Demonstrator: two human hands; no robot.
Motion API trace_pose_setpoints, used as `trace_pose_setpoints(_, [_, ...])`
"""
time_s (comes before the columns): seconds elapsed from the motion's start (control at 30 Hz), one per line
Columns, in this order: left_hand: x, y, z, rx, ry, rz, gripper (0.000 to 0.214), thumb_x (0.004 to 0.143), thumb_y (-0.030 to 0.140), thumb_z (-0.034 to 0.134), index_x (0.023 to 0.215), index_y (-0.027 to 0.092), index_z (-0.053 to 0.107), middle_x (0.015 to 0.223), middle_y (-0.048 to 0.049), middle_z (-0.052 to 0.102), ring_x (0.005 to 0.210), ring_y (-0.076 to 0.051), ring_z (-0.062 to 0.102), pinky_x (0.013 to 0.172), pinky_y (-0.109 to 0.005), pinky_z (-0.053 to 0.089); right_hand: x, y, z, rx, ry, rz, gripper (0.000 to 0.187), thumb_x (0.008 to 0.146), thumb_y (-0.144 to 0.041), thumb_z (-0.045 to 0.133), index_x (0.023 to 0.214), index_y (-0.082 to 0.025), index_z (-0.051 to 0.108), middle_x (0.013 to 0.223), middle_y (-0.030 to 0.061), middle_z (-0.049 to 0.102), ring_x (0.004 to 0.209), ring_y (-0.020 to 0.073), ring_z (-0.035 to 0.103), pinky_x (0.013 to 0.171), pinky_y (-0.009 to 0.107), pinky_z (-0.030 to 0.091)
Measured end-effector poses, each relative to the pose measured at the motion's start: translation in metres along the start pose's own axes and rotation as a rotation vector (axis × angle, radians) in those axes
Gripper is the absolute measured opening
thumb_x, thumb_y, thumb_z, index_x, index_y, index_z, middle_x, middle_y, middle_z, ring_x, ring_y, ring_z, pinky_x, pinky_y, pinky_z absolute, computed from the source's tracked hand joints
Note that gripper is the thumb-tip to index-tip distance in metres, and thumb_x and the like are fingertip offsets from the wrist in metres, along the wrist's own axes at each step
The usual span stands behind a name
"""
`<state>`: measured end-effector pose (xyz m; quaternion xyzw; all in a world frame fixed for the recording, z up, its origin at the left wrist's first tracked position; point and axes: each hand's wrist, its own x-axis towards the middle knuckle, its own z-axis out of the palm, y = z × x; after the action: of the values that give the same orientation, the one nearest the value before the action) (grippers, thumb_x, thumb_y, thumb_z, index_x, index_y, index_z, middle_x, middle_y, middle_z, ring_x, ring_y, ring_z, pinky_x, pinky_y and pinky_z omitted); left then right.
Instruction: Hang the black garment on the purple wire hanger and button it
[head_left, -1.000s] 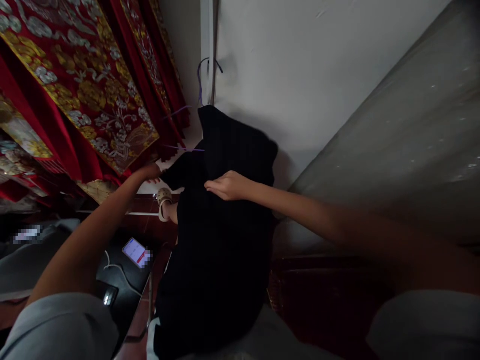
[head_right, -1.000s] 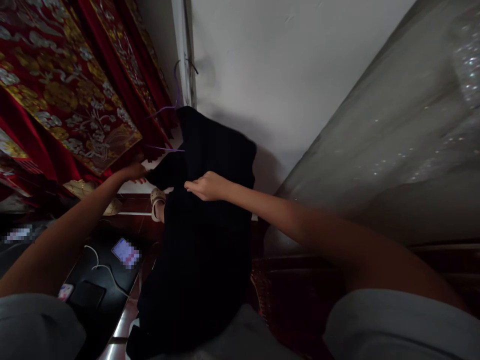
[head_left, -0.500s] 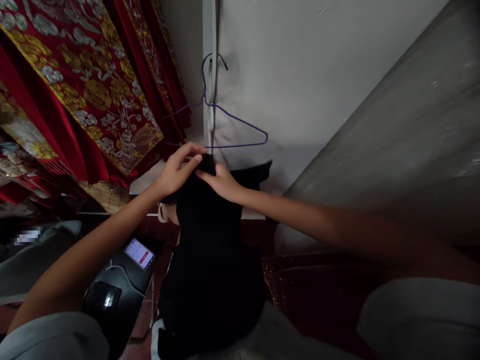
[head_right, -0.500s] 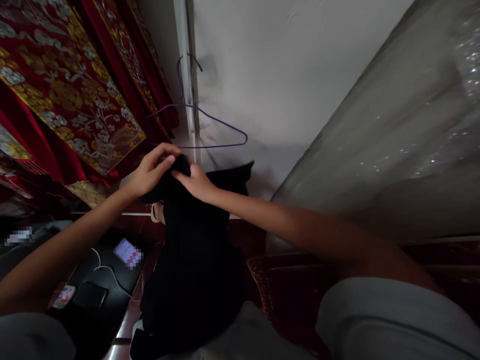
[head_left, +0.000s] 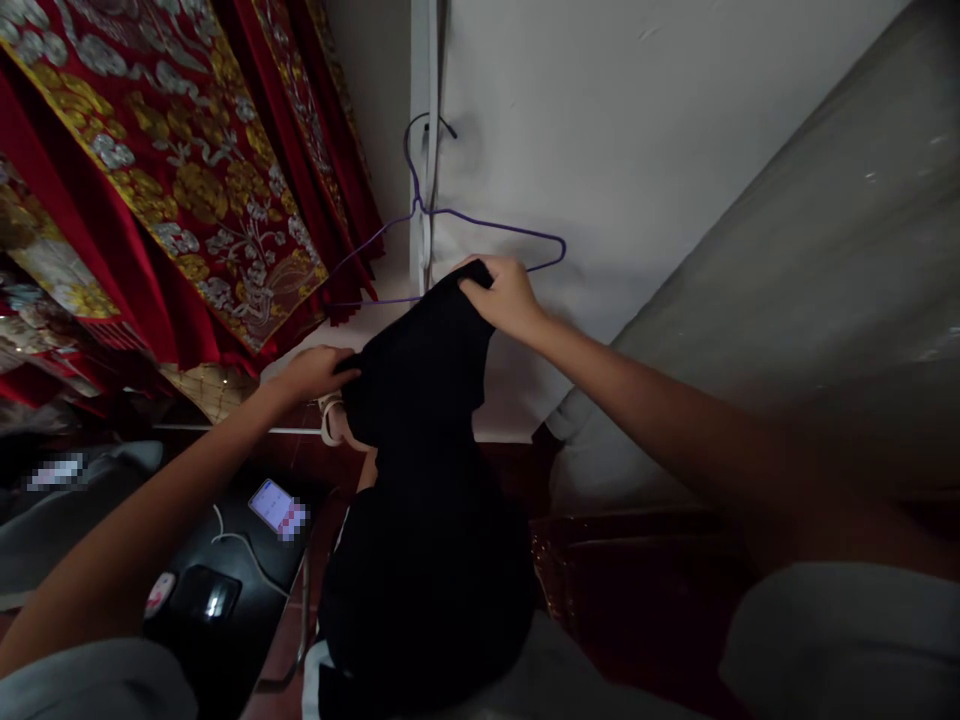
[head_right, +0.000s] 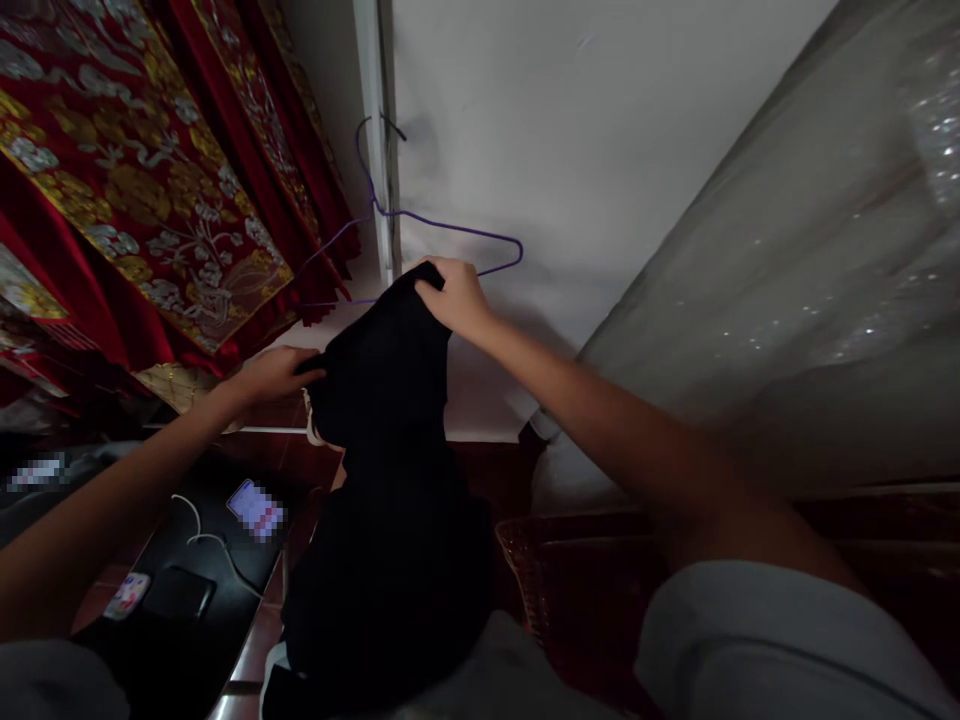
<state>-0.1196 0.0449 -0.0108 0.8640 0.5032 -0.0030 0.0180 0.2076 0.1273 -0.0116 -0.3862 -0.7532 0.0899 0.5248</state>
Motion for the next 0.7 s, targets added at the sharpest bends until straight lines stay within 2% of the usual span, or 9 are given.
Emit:
trace_pose_setpoints(0.07, [-0.006,-0.014,-0.009,0.074,0.039,-0.092,0.034,0.100,0.041,0.051,0.118,0.019,0.071,0.107,-0.0124,0.077,0.097,-0.028,0.071,0.081,-0.033,0.048,0.000,0.025,0.011,-0.006,0.001,0.028,0.018,0.086,-0.026,0.060,0.097,-0.020,0.073,0.100,0.0106,0.077,0.098,0.0278,0.072,0.092,0.045,0.058])
trace_pose_setpoints(0.13, [-0.011,-0.021,-0.015,0.138,0.014,-0.194,0.033,0.101,0.037,0.048,0.115,0.020,0.072,0.107,-0.0130,0.078,0.098,-0.028,0.072,0.080,-0.033,0.048,-0.002,0.042,0.018,-0.048,-0.036,0.079,0.015,0.088,-0.033,0.063,0.083,-0.020,0.069,0.085,0.0100,0.074,0.086,0.0283,0.072,0.083,0.045,0.059])
trace_pose_setpoints(0.17, [-0.013,-0.022,-0.017,0.172,-0.026,-0.241,0.033,0.102,0.037,0.047,0.110,0.019,0.074,0.105,-0.0136,0.078,0.098,-0.029,0.072,0.079,-0.032,0.048,-0.003,0.046,0.018,-0.078,-0.057,0.106,0.022,0.087,-0.038,0.065,0.073,-0.021,0.063,0.073,0.0079,0.070,0.076,0.0271,0.070,0.075,0.042,0.058])
trace_pose_setpoints(0.23, [-0.014,-0.020,-0.019,0.218,-0.131,-0.290,0.036,0.103,0.038,0.046,0.099,0.017,0.075,0.102,-0.0154,0.078,0.098,-0.030,0.073,0.079,-0.032,0.047,-0.005,0.050,0.014,-0.137,-0.079,0.140,0.038,0.086,-0.045,0.067,0.059,-0.023,0.051,0.055,0.0028,0.055,0.058,0.0219,0.060,0.060,0.036,0.052])
trace_pose_setpoints(0.3, [-0.011,-0.015,-0.020,0.215,-0.202,-0.309,0.038,0.103,0.038,0.046,0.096,0.016,0.075,0.102,-0.0178,0.078,0.098,-0.032,0.073,0.078,-0.034,0.048,-0.007,0.049,0.005,-0.176,-0.050,0.137,0.045,0.084,-0.048,0.068,0.053,-0.024,0.044,0.048,0.0001,0.044,0.050,0.0170,0.051,0.051,0.031,0.042])
trace_pose_setpoints(0.37, [-0.005,-0.009,-0.022,0.184,-0.175,-0.324,0.037,0.102,0.035,0.044,0.096,0.015,0.075,0.103,-0.0195,0.077,0.098,-0.033,0.073,0.079,-0.036,0.050,-0.009,0.046,-0.005,-0.194,0.011,0.118,0.048,0.082,-0.048,0.068,0.051,-0.024,0.041,0.044,-0.0010,0.037,0.046,0.0139,0.042,0.046,0.029,0.033])
trace_pose_setpoints(0.47, [0.006,-0.004,-0.027,0.095,0.060,-0.276,0.033,0.099,0.027,0.045,0.084,0.015,0.072,0.103,-0.0196,0.075,0.099,-0.032,0.071,0.088,-0.039,0.052,-0.010,0.041,-0.015,-0.200,0.074,0.098,0.048,0.080,-0.047,0.069,0.050,-0.026,0.037,0.043,-0.0021,0.030,0.045,0.0122,0.033,0.044,0.029,0.027])
trace_pose_setpoints(0.57, [0.019,-0.001,-0.035,-0.121,0.368,-0.229,0.031,0.096,0.024,0.047,0.071,0.018,0.063,0.094,-0.0157,0.074,0.093,-0.028,0.069,0.092,-0.040,0.053,-0.012,0.031,-0.017,-0.157,0.007,0.172,0.048,0.081,-0.042,0.068,0.051,-0.026,0.034,0.045,-0.0026,0.030,0.047,0.0122,0.034,0.046,0.029,0.028])
trace_pose_setpoints(0.7, [0.047,0.008,-0.054,-0.466,0.712,-0.123,0.023,0.099,0.027,0.049,0.085,0.020,0.066,0.097,-0.0102,0.075,0.101,-0.027,0.070,0.100,-0.040,0.052,-0.021,0.012,-0.008,-0.038,-0.096,0.385,0.045,0.086,-0.034,0.064,0.052,-0.024,0.035,0.053,-0.0022,0.036,0.052,0.0123,0.039,0.051,0.029,0.032])
